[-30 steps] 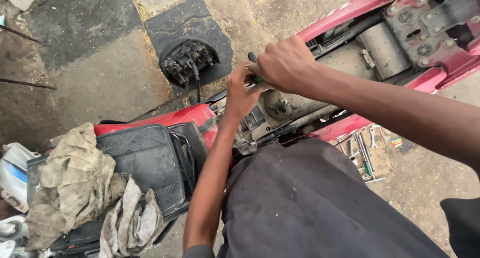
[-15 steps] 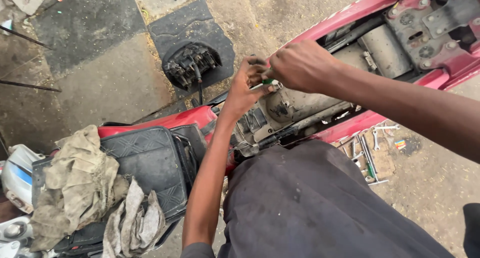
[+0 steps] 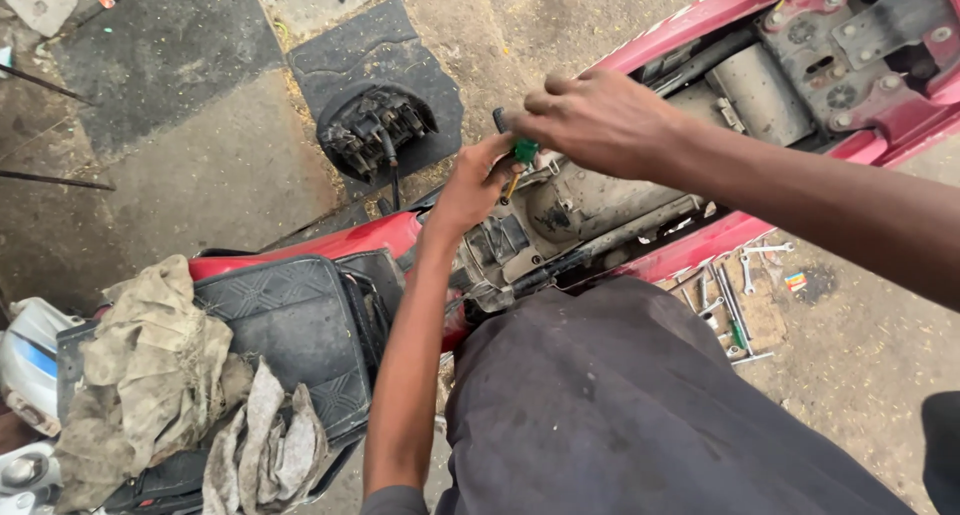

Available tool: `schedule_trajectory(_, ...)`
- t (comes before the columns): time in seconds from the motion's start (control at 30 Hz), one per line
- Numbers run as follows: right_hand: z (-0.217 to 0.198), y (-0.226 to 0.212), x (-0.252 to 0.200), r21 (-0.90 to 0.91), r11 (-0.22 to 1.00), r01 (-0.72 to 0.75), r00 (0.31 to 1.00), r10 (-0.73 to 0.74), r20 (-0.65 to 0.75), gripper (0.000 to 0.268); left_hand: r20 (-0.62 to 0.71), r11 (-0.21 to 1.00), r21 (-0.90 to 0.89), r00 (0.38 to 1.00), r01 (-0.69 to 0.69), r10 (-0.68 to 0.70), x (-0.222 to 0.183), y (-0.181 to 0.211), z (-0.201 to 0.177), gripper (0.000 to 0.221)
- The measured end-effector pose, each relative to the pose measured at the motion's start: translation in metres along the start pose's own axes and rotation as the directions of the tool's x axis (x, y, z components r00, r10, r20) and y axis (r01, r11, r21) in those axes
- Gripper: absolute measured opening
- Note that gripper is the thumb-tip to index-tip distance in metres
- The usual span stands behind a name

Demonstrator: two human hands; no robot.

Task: Repairing or adjusting components under the seat of a motorcycle.

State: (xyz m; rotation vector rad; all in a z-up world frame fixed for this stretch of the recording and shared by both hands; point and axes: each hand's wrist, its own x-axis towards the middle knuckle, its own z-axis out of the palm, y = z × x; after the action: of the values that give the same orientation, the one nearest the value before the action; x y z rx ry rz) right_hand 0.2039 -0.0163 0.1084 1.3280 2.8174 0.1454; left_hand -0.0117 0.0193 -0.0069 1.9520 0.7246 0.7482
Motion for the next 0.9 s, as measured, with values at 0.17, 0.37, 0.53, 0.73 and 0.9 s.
schedule_trajectory(0.17, 0.017, -0.001, 0.006, 0.062, 0.998, 0.024, 1.0, -0.025, 0.017, 0.032, 0.034, 0.982, -0.173, 0.997, 0.074, -0.069, -0.001, 0.016, -0.003, 0.051)
schedule_trajectory(0.37, -0.016, -0.006, 0.008, 0.162, 0.98, -0.114, 0.975, 0.078, 0.21, 0.048, -0.018, 0.968, -0.212, 0.989, 0.137, -0.145, -0.002, 0.029, 0.01, 0.052)
schedule_trajectory(0.53, -0.02, -0.002, 0.01, 0.002, 0.97, -0.244, 0.86, 0.216, 0.462, 0.069, -0.082, 0.997, 0.075, 0.996, 0.02, -0.014, 0.004, 0.017, 0.013, 0.039)
schedule_trajectory(0.73, 0.024, 0.008, 0.003, 0.103, 0.99, 0.098, 0.969, -0.071, -0.238, 0.022, 0.022, 0.998, -0.02, 0.998, -0.064, 0.064, 0.008, 0.003, 0.0, 0.046)
schedule_trajectory(0.9, 0.035, 0.011, 0.01, 0.12, 0.992, -0.033, 0.999, 0.036, -0.02, 0.036, 0.015, 0.983, -0.161, 0.996, 0.093, -0.092, 0.008, 0.036, -0.006, 0.05)
